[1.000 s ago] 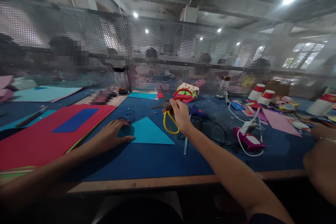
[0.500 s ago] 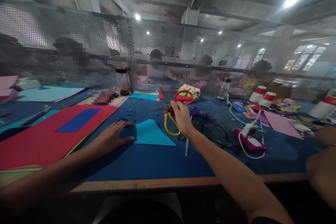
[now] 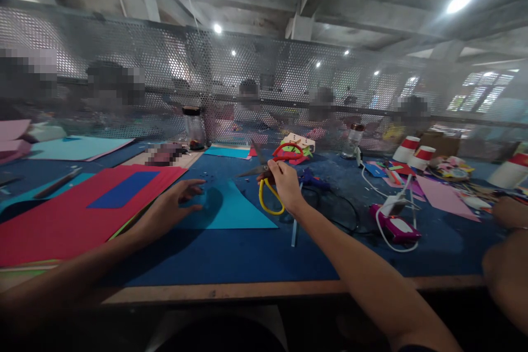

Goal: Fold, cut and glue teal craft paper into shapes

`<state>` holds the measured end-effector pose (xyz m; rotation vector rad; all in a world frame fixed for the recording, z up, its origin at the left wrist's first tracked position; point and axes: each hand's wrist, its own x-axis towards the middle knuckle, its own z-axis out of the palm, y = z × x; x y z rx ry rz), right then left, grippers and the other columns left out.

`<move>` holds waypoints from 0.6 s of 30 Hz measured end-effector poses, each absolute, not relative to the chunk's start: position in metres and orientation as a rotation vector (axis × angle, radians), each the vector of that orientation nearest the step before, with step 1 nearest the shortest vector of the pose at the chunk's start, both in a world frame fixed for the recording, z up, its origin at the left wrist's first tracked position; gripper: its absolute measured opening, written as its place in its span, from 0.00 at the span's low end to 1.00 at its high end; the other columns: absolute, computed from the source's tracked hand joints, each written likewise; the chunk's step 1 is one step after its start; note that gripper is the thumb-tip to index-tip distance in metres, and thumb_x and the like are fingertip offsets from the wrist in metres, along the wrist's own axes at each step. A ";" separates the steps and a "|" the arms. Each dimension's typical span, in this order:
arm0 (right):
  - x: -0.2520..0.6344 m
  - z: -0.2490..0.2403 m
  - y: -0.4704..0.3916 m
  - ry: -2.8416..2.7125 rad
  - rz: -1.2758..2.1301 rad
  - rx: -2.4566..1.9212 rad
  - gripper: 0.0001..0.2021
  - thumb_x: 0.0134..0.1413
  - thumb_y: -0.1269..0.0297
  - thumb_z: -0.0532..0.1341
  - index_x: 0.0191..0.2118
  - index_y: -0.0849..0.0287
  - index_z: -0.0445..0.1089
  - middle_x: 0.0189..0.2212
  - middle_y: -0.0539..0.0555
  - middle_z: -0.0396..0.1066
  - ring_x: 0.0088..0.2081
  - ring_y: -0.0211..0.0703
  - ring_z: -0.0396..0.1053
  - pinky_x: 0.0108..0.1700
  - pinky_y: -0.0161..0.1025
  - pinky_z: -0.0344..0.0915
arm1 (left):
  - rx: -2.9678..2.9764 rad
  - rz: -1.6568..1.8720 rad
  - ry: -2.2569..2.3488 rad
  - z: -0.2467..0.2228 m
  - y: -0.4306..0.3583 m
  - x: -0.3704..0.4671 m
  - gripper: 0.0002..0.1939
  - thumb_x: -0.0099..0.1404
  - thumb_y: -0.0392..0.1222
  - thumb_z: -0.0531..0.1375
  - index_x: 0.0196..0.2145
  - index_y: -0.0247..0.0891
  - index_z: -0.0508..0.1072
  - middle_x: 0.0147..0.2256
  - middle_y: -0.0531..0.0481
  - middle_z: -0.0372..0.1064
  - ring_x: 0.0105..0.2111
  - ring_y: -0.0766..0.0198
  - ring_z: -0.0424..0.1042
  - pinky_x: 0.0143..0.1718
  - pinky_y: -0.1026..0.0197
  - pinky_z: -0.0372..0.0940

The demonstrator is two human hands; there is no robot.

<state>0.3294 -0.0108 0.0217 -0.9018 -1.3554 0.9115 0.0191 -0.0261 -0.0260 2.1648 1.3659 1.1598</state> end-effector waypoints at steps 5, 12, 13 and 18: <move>0.329 0.021 -0.011 -1.368 0.918 -0.903 0.22 0.57 0.39 0.64 0.30 0.56 0.68 0.26 0.54 0.79 0.25 0.47 0.76 0.32 0.43 0.75 | 2.117 1.179 1.413 -0.018 -0.017 0.008 0.29 0.56 0.47 0.66 0.56 0.42 0.72 0.44 0.46 0.75 0.42 0.52 0.74 0.46 0.50 0.70; 0.329 0.022 -0.013 -1.413 0.941 -0.957 0.22 0.58 0.39 0.63 0.30 0.55 0.67 0.27 0.55 0.79 0.27 0.49 0.77 0.34 0.44 0.75 | 2.104 1.116 1.489 -0.010 -0.009 -0.004 0.29 0.54 0.52 0.65 0.52 0.39 0.74 0.42 0.45 0.76 0.35 0.56 0.72 0.37 0.55 0.69; 0.329 0.022 -0.013 -1.419 0.943 -0.965 0.22 0.59 0.39 0.62 0.30 0.55 0.67 0.27 0.55 0.78 0.28 0.49 0.77 0.35 0.44 0.74 | 2.119 1.097 1.503 -0.009 -0.009 -0.004 0.29 0.54 0.52 0.65 0.53 0.39 0.75 0.42 0.45 0.76 0.35 0.56 0.72 0.37 0.55 0.69; 0.330 0.020 -0.013 -1.448 0.934 -0.998 0.23 0.59 0.38 0.61 0.31 0.55 0.68 0.29 0.55 0.78 0.30 0.50 0.77 0.37 0.45 0.74 | 2.233 0.983 1.543 0.001 -0.007 -0.005 0.29 0.54 0.50 0.63 0.53 0.37 0.75 0.43 0.44 0.76 0.36 0.55 0.71 0.38 0.55 0.68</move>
